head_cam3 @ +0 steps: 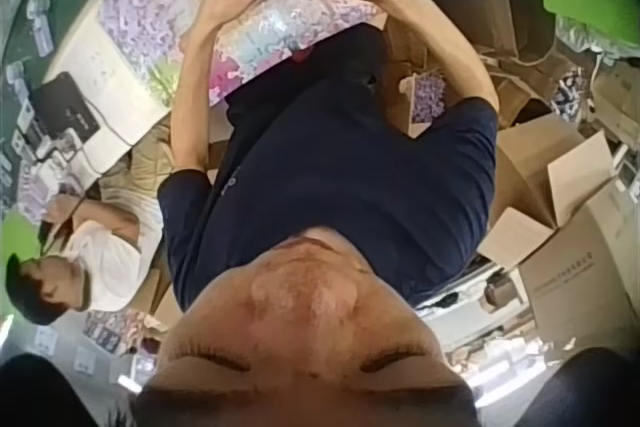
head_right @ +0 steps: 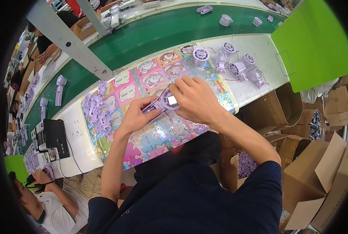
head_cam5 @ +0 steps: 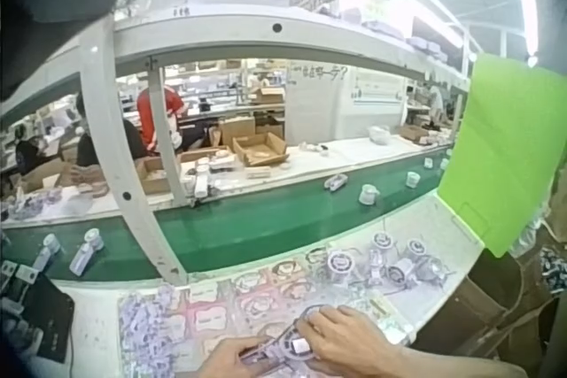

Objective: The person assembles small portable fans by connecting plastic components and wires to fan heads by hand and placing the assembled fan units onto the conveyor belt.

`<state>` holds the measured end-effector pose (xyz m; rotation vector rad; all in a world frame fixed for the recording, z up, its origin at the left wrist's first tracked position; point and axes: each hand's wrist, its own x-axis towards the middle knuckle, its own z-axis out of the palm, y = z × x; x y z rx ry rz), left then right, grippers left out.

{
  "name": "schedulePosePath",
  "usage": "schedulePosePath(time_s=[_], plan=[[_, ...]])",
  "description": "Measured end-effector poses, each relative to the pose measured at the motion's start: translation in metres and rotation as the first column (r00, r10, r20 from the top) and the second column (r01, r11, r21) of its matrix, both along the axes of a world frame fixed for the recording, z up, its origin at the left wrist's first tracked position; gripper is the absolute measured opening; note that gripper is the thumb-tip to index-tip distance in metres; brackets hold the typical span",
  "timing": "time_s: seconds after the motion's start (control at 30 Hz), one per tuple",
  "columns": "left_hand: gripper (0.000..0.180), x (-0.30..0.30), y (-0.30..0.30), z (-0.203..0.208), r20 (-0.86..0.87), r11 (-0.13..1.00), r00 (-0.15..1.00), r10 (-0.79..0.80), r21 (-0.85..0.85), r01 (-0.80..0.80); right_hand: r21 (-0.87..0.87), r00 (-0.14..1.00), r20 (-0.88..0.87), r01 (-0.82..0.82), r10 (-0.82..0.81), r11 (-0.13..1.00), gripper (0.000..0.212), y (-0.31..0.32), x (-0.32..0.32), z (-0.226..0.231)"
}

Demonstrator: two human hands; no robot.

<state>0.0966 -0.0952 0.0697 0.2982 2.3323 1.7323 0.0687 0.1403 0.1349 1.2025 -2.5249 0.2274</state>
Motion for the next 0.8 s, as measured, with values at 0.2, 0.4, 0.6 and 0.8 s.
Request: schedulePosePath(time_s=[0.2,0.4,0.6,0.8], plan=[[0.047,-0.008,0.002,-0.022,-0.01,0.985,0.994,0.105,0.137,-0.102,-0.065,0.999,-0.038,-0.025,0.023,0.998,0.062,0.0,-0.01,-0.003],[0.044,-0.04,-0.002,-0.002,0.191,0.961,0.972,0.134,0.213,-0.174,-0.396,0.949,0.19,0.308,-0.251,0.865,0.037,0.024,-0.047,-0.09],[0.043,-0.096,-0.023,-0.007,0.067,0.962,0.969,0.236,0.121,-0.243,-0.408,0.959,0.198,0.27,-0.204,0.872,0.018,0.015,-0.044,-0.116],[0.039,-0.202,-0.043,-0.012,0.061,0.883,0.881,0.469,-0.071,-0.465,-0.398,0.932,0.285,0.329,-0.225,0.856,0.016,0.016,-0.052,-0.12]])
